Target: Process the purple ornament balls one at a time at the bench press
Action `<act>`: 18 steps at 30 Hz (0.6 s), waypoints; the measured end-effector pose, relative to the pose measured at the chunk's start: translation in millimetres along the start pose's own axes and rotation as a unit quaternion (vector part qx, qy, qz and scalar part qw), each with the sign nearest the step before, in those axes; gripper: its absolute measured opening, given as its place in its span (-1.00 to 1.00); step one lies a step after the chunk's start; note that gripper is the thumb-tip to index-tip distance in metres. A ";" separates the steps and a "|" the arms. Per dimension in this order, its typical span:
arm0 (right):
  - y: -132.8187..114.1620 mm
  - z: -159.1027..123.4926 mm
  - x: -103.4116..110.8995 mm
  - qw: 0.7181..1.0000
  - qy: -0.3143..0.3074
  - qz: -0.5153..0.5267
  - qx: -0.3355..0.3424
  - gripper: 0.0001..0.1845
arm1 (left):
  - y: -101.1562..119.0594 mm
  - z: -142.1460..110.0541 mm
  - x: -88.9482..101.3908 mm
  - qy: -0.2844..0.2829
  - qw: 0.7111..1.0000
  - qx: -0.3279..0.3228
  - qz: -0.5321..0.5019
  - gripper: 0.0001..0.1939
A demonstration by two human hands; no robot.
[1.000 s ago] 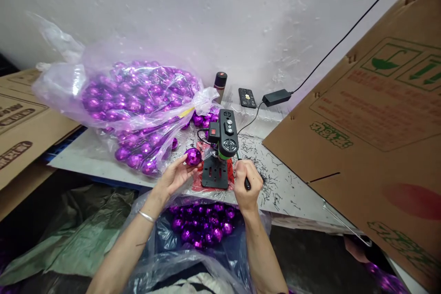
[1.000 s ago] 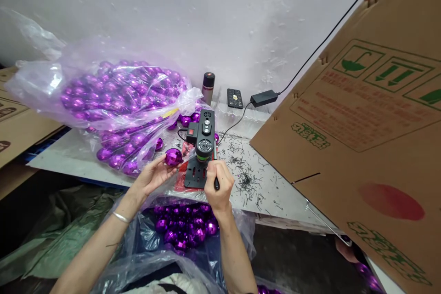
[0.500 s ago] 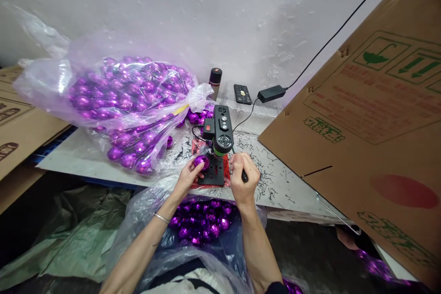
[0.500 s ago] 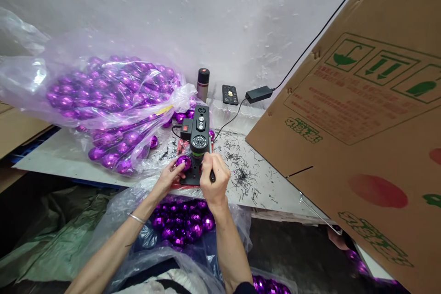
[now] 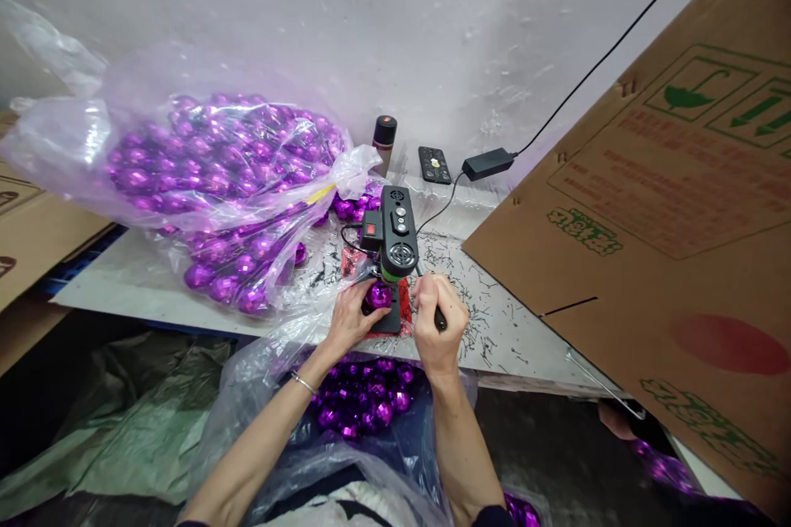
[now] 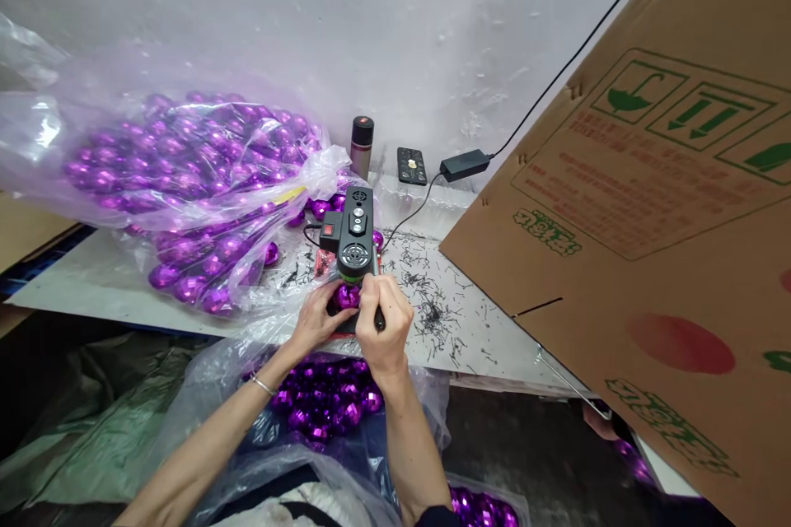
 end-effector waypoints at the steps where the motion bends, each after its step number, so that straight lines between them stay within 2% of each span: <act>1: 0.3 -1.0 0.3 1.000 -0.002 -0.002 0.001 -0.61 | -2.8 0.4 -2.9 0.006 1.000 -0.014 0.006 -0.37; 7: 8.0 -15.1 -2.3 1.000 -0.002 -0.004 0.024 -0.67 | -13.6 0.3 -12.6 0.012 0.999 -0.037 0.013 -0.34; 14: 33.6 -42.5 -20.1 0.996 0.032 -0.007 0.089 -0.67 | -12.7 -2.1 -13.9 0.019 0.999 -0.039 0.026 -0.38; 18: 44.6 -51.0 -27.4 0.994 0.051 -0.019 0.096 -0.65 | -13.1 -2.5 -14.0 0.018 0.999 -0.045 0.024 -0.40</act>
Point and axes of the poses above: each hand's wrist, its own z-axis towards the middle knuckle, its own x-axis out of the back of the hand, y = z × x, the point moved 1 cm from there along z, towards the middle knuckle, and after that the axes turned 8 degrees about -y, right-handed, at the moved point
